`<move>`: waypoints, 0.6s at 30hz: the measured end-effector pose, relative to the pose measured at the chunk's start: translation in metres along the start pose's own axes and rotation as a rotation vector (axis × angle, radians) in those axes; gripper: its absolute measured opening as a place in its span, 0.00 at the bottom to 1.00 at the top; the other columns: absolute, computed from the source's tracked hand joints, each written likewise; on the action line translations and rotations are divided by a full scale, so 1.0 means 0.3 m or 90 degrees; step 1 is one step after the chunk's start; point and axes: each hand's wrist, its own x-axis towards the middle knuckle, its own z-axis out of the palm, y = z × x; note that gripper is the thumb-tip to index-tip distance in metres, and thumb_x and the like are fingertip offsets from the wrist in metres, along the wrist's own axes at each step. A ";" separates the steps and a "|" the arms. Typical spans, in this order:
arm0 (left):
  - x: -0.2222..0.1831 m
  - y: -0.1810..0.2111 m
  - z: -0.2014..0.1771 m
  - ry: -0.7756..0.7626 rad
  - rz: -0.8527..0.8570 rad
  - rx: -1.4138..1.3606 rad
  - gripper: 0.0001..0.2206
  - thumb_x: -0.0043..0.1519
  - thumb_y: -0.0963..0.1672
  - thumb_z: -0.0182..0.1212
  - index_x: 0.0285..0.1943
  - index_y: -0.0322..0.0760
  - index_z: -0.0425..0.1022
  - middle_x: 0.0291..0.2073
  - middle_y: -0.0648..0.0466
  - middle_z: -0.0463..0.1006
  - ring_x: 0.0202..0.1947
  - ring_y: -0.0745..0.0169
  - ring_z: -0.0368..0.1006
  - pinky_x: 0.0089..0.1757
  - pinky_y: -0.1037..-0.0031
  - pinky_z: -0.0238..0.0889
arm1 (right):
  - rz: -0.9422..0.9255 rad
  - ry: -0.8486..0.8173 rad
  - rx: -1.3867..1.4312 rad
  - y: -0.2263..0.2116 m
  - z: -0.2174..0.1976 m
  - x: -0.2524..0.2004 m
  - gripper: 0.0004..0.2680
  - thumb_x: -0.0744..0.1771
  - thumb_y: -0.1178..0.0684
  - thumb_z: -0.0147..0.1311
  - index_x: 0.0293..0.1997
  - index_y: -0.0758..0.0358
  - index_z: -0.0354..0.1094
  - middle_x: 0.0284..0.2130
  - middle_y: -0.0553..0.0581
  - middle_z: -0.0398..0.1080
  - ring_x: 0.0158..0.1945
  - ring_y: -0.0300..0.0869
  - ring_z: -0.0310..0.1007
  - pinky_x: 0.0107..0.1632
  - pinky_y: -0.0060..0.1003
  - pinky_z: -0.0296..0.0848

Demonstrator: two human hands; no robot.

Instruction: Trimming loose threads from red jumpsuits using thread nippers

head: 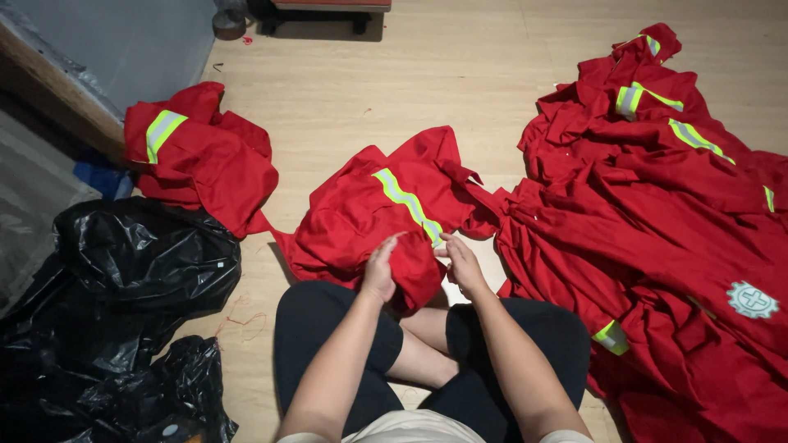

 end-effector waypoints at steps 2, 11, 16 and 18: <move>-0.038 -0.013 0.009 -0.047 0.020 0.052 0.10 0.65 0.44 0.63 0.51 0.33 0.81 0.42 0.42 0.82 0.45 0.50 0.79 0.52 0.58 0.72 | 0.000 -0.008 -0.011 0.023 -0.016 0.016 0.15 0.73 0.48 0.39 0.64 0.63 0.63 0.39 0.68 0.75 0.11 0.37 0.62 0.11 0.26 0.56; -0.252 0.090 0.162 -0.224 0.323 0.417 0.14 0.69 0.45 0.55 0.57 0.37 0.81 0.50 0.48 0.83 0.56 0.58 0.75 0.60 0.65 0.62 | -0.120 -0.260 0.049 -0.011 -0.071 -0.059 0.39 0.53 0.45 0.78 0.70 0.60 0.59 0.37 0.60 0.76 0.19 0.35 0.68 0.18 0.28 0.70; -0.326 0.159 0.178 -0.104 0.541 0.529 0.12 0.67 0.45 0.58 0.56 0.39 0.80 0.44 0.47 0.81 0.49 0.48 0.77 0.53 0.62 0.67 | -0.155 -0.242 0.067 -0.114 -0.030 -0.176 0.46 0.50 0.54 0.82 0.75 0.59 0.53 0.41 0.55 0.72 0.29 0.33 0.66 0.32 0.26 0.70; -0.354 0.157 0.171 -0.019 0.595 0.550 0.13 0.67 0.46 0.59 0.58 0.40 0.77 0.45 0.49 0.78 0.49 0.48 0.76 0.53 0.63 0.67 | -0.202 -0.222 -0.009 -0.205 -0.004 -0.260 0.47 0.47 0.59 0.84 0.73 0.58 0.57 0.43 0.58 0.75 0.25 0.36 0.68 0.29 0.32 0.75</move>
